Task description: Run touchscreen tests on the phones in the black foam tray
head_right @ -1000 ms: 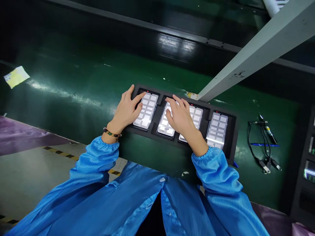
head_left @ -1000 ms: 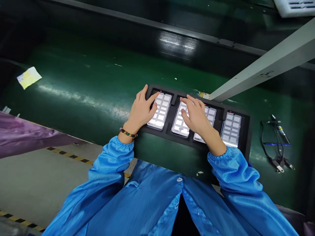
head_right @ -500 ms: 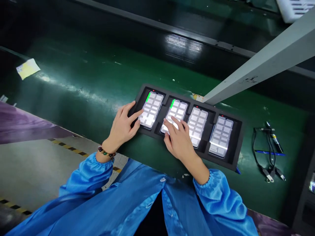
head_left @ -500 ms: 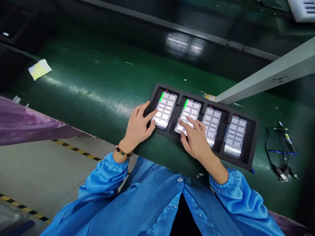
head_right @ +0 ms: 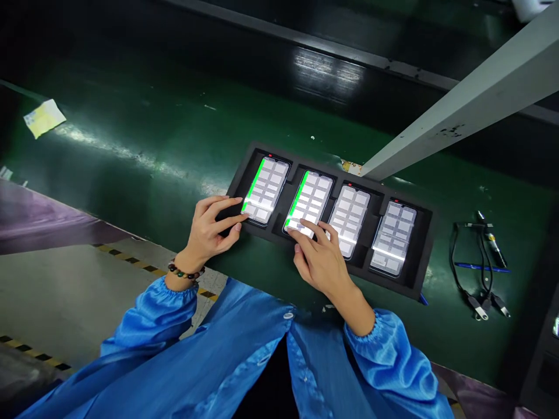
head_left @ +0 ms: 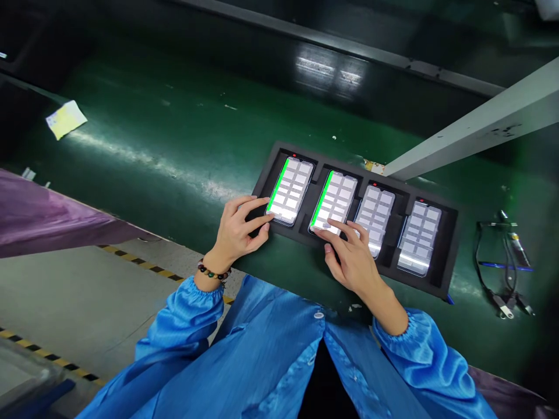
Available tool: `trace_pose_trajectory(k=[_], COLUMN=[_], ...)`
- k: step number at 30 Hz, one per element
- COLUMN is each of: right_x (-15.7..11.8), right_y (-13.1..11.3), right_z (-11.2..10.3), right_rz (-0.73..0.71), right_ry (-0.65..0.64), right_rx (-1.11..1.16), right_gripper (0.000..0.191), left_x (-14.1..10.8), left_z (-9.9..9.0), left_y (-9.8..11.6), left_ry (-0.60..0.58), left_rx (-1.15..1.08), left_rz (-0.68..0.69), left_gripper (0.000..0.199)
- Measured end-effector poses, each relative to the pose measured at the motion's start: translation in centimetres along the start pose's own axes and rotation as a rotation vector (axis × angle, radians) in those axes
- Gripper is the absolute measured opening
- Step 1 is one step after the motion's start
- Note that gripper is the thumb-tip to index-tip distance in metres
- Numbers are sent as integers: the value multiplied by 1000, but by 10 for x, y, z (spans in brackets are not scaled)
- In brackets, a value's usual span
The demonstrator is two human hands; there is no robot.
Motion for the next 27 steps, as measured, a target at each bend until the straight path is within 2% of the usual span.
trace_pose_trajectory(k=[5,9,13,16,18,24,27], right_x=[-24,-28,-18,-14,-16,-21,-20], right_y=[12,16,14,13,14,17,17], right_z=[-13,-16,-12,-11,-12,-11,-10], right_rz=[47,33,12,-6,0,59,92], right_ry=[29,68,70,84,114,212,230], right_rx=[-28,-46,-23,-8,-18,-61,-74], right_gripper=[43,41,41,41,40,35,33], left_x=[14,19,14,10,9,22,29], left_z=[11,12,2,-9,-11,4,9], left_y=[17,25,9,-7,-10,16,23], left_ry=[-169,-182,-160,-94,-87,-271,-308], left_rx=[-24,-8,15,78,92,-26,-47], left_rz=[66,154,68,-23,-40,126,164], left_gripper=[29,30,28,24,22,25,28])
Point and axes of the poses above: each hand's wrist, its own x-axis towards the middle knuckle, its own z-axis out of the palm, y = z × x, the point moved 3 cm from there along x, towards the middle knuckle, and after that the axes turned 8 degrees about -z, right-handed, at the moved point
